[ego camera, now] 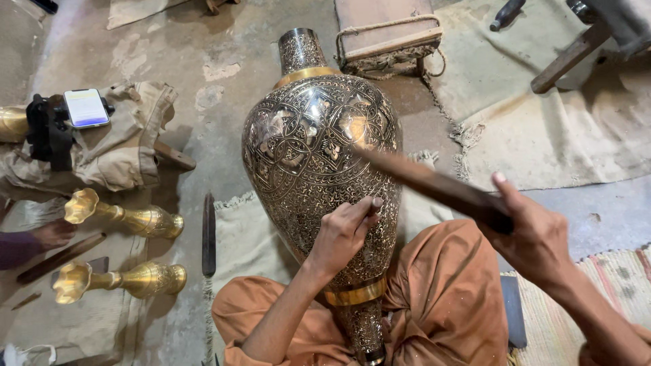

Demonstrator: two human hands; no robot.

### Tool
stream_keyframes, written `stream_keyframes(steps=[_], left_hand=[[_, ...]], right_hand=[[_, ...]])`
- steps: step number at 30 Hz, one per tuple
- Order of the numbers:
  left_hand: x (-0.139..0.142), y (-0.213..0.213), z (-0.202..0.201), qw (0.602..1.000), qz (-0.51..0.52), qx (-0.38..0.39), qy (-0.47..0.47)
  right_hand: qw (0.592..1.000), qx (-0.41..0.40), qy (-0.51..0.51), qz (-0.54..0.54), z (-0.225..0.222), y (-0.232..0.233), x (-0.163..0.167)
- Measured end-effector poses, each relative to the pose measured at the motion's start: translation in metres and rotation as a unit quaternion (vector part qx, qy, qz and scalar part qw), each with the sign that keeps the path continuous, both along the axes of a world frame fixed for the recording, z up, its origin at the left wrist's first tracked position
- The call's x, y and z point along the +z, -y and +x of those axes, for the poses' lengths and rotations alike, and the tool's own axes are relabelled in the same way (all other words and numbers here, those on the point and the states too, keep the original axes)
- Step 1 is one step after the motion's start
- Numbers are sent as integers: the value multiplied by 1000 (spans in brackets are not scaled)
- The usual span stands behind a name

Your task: The person sits cross-legged on the floor with a large engraved brass vase held between their legs, holding a chisel against the vase surface with one hand and striking it with a wooden mallet in the other hand to carve decorative patterns. They reposition the chisel across different areas of the vase body as they work.

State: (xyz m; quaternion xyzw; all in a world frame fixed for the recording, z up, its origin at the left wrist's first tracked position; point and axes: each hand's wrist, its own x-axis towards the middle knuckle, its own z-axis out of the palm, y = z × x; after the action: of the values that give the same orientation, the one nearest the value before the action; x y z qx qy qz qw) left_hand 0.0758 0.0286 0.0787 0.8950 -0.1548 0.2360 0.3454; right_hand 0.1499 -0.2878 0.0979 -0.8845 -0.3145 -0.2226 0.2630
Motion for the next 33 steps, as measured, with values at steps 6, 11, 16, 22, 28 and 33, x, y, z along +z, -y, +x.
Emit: stream_keyframes(steps=[6,11,16,22,28,33], left_hand=[[-10,-1,3,999,28,-18,-15],[-4,-1,1,999,20,-1,-45],[7,-2,2,999,11,-5,-33],[12,0,2,999,11,0,-49],[8,-1,1,998,-2,-2,-61],[1,-2,6,998,-5,-31,-54]], right_hand=[[969,-1,-20,-246,4,1,-10],[995,25,-77,51,-1,7,-13],[990,-40,-26,-133,-2,5,-2],[991,15,-124,54,3,-1,-2],[993,-36,-74,86,8,5,-10],[973,7,-12,-230,9,2,-5]])
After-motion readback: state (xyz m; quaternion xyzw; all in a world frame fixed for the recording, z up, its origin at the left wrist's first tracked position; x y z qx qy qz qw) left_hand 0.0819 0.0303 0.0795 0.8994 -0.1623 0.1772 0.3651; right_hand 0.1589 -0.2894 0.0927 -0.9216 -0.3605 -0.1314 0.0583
